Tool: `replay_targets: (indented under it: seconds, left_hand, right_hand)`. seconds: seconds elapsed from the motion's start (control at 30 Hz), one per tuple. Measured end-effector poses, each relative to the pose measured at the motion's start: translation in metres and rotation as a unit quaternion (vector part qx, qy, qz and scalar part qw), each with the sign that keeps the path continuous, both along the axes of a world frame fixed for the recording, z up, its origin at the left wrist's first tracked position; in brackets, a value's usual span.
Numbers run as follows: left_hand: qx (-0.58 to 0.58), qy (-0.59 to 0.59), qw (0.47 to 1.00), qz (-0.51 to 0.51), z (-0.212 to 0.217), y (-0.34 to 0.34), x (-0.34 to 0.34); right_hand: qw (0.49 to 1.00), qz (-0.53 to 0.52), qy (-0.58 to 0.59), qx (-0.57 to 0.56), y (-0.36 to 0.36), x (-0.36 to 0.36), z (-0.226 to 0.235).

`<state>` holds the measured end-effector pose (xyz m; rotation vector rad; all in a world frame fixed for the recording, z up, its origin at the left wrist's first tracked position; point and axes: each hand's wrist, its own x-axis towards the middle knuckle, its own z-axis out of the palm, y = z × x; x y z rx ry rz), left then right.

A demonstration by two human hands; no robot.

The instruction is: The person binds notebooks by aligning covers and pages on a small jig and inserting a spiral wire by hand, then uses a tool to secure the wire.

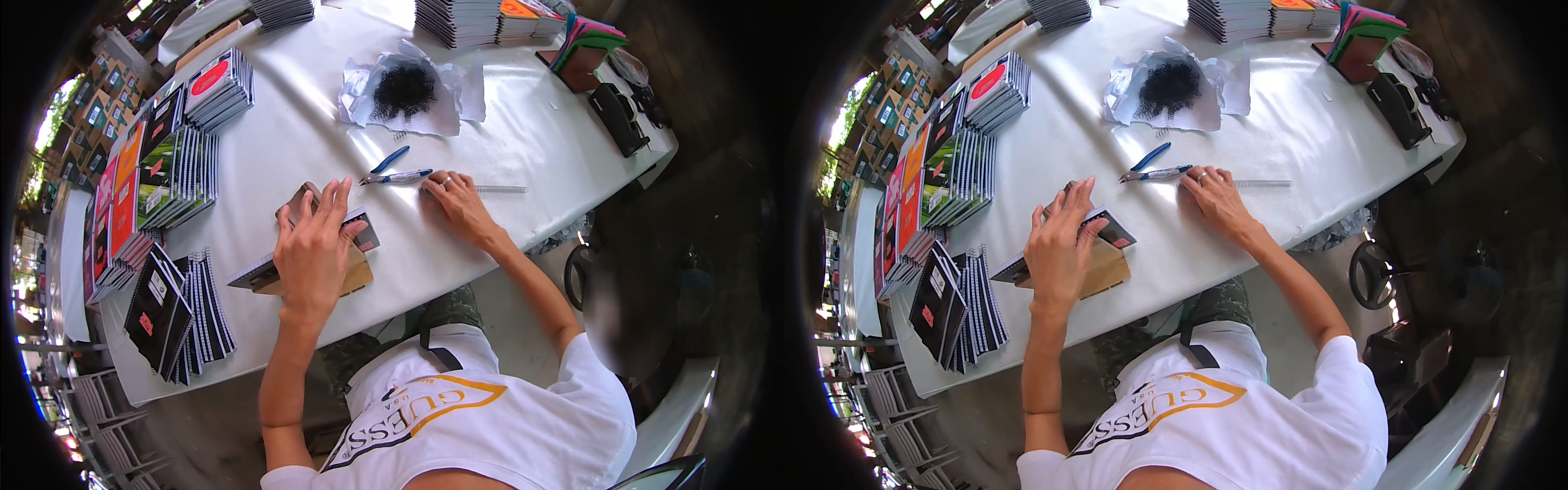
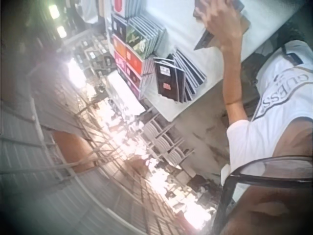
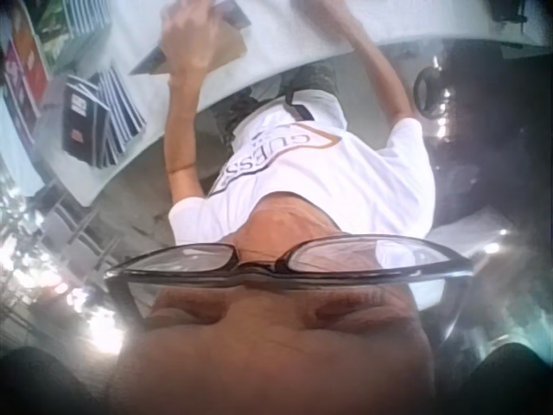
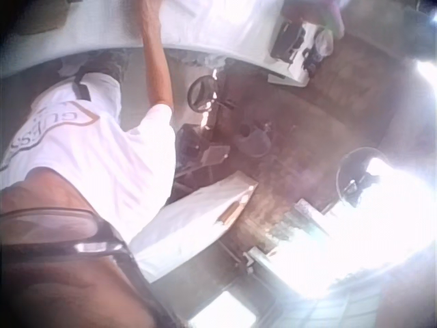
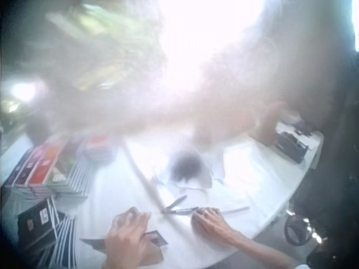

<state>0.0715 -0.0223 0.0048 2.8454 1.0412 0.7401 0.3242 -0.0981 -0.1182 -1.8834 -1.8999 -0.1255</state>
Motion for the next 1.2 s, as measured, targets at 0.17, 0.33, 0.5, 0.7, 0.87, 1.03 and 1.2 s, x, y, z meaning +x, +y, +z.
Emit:
replay_targets:
  seconds: [0.17, 0.33, 0.5, 0.7, 0.87, 1.03, 1.2]
  left_hand:
    - [0.028, 0.005, 1.000, 0.009, -0.003, -0.002, -0.003]
    - [0.038, 0.006, 0.999, 0.008, -0.004, -0.004, -0.004]
    - [0.046, 0.000, 0.999, 0.007, -0.004, -0.007, -0.005]
    - [0.079, 0.006, 0.997, -0.017, -0.008, -0.004, -0.007]
    - [0.050, -0.002, 0.999, -0.020, -0.006, -0.007, -0.008]
    - [0.034, -0.009, 0.999, -0.025, -0.005, -0.006, -0.004]
    - [0.049, -0.024, 0.997, -0.054, -0.008, -0.007, 0.000]
  right_hand:
    - [0.985, 0.058, 0.152, 0.054, 0.008, -0.013, 0.042]
    - [0.929, 0.154, 0.326, 0.083, 0.004, -0.054, 0.107]
    - [0.911, 0.202, 0.358, 0.042, 0.009, -0.062, 0.114]
    - [0.894, 0.242, 0.377, -0.024, 0.013, -0.062, 0.120]
    - [0.915, 0.286, 0.269, -0.094, 0.012, -0.052, 0.132]
    - [0.959, 0.233, 0.153, -0.057, 0.005, -0.057, 0.136]
    - [0.967, 0.221, 0.125, -0.023, 0.005, -0.062, 0.138]
